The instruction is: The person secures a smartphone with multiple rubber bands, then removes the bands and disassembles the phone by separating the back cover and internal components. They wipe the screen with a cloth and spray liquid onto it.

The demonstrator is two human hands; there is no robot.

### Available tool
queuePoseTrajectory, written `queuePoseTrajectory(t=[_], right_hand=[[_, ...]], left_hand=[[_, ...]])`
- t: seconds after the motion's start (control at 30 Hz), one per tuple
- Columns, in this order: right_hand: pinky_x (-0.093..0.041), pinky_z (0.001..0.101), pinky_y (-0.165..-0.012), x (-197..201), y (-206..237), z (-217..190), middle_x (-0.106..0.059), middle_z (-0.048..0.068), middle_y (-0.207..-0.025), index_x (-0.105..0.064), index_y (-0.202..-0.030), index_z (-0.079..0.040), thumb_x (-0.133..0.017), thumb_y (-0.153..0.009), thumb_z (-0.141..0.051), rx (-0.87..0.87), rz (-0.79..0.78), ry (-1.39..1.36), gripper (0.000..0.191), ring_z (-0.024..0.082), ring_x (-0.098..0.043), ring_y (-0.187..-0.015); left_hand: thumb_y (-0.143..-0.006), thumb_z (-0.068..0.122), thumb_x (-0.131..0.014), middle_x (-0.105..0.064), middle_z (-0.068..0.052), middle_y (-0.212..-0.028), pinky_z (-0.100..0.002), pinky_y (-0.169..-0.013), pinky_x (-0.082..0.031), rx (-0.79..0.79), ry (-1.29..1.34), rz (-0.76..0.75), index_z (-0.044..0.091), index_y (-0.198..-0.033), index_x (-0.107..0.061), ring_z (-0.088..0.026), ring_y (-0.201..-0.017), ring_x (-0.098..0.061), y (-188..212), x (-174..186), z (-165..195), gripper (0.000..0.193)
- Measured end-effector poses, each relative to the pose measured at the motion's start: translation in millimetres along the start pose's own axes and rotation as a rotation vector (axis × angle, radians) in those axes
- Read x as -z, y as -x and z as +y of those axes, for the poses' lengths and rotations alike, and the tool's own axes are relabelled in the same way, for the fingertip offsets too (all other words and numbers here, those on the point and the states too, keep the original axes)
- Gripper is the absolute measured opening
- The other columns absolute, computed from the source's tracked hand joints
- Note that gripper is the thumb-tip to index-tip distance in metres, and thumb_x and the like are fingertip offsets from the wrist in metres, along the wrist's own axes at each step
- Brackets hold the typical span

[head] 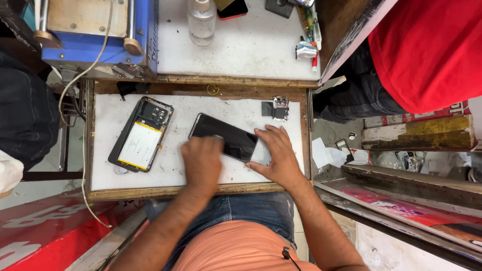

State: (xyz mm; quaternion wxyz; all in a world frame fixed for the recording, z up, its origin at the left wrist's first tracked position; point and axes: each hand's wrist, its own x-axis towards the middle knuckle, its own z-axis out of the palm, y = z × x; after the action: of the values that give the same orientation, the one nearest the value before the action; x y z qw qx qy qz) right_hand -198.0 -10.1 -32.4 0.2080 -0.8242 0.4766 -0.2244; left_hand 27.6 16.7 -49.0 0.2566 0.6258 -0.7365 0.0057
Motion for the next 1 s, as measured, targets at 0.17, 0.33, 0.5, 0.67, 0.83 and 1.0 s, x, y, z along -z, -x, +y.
queuePoseTrajectory(t=[0.17, 0.33, 0.5, 0.67, 0.83, 1.0], right_hand=[[-0.024, 0.0574, -0.126, -1, 0, 1, -0.062, 0.013, -0.14, -0.053, -0.145, -0.01, -0.092, -0.067, -0.032, 0.002, 0.008, 0.004, 0.089, 0.034, -0.048, -0.143], [-0.023, 0.0588, -0.123, 0, 1, 2, -0.061, 0.014, -0.138, -0.053, -0.143, -0.008, -0.095, -0.065, -0.037, 0.003, 0.006, -0.02, 0.093, 0.036, -0.047, -0.141], [-0.024, 0.058, -0.124, 1, 1, 1, -0.061, 0.015, -0.139, -0.053, -0.143, -0.009, -0.094, -0.064, -0.035, 0.004, 0.02, -0.02, 0.093, 0.036, -0.047, -0.14], [-0.024, 0.0568, -0.126, 0, 0, 1, -0.062, 0.013, -0.139, -0.054, -0.143, -0.011, -0.093, -0.064, -0.029, -0.019, 0.018, 0.002, 0.09, 0.034, -0.049, -0.142], [-0.023, 0.0589, -0.124, -1, 2, 3, -0.062, 0.014, -0.137, -0.051, -0.143, -0.01, -0.095, -0.064, -0.034, 0.012, 0.026, -0.029, 0.094, 0.035, -0.047, -0.14], [-0.022, 0.0598, -0.124, -6, 3, 6, -0.063, 0.012, -0.135, -0.046, -0.146, -0.01, -0.095, -0.064, -0.032, -0.011, 0.016, -0.025, 0.098, 0.036, -0.046, -0.141]], left_hand=[[-0.078, 0.005, -0.067, -0.069, -0.004, -0.092, -0.048, -0.083, -0.041, -0.074, 0.357, -0.083, 0.01, -0.093, -0.072, -0.028, -0.092, -0.057, 10, -12, 45, 0.017], [-0.088, 0.004, -0.067, -0.073, -0.002, -0.096, -0.048, -0.082, -0.04, 0.165, 0.195, 0.007, 0.013, -0.101, -0.075, -0.027, -0.093, -0.059, -16, 3, -15, 0.018], [-0.091, 0.015, -0.067, -0.069, -0.003, -0.091, -0.049, -0.08, -0.039, 0.088, 0.001, -0.016, 0.013, -0.095, -0.074, -0.028, -0.09, -0.056, -16, -5, -8, 0.009], [-0.085, 0.016, -0.063, -0.065, -0.003, -0.092, -0.05, -0.085, -0.04, -0.143, 0.064, -0.096, 0.014, -0.096, -0.071, -0.028, -0.095, -0.055, -8, -31, 46, 0.014], [-0.085, 0.012, -0.067, -0.068, -0.003, -0.096, -0.051, -0.088, -0.04, 0.142, -0.156, -0.052, 0.016, -0.099, -0.072, -0.028, -0.1, -0.055, -39, -23, -27, 0.016], [-0.081, 0.017, -0.067, -0.069, -0.006, -0.091, -0.052, -0.084, -0.04, 0.033, -0.217, -0.149, 0.012, -0.091, -0.072, -0.028, -0.095, -0.056, -38, -33, 9, 0.012]])
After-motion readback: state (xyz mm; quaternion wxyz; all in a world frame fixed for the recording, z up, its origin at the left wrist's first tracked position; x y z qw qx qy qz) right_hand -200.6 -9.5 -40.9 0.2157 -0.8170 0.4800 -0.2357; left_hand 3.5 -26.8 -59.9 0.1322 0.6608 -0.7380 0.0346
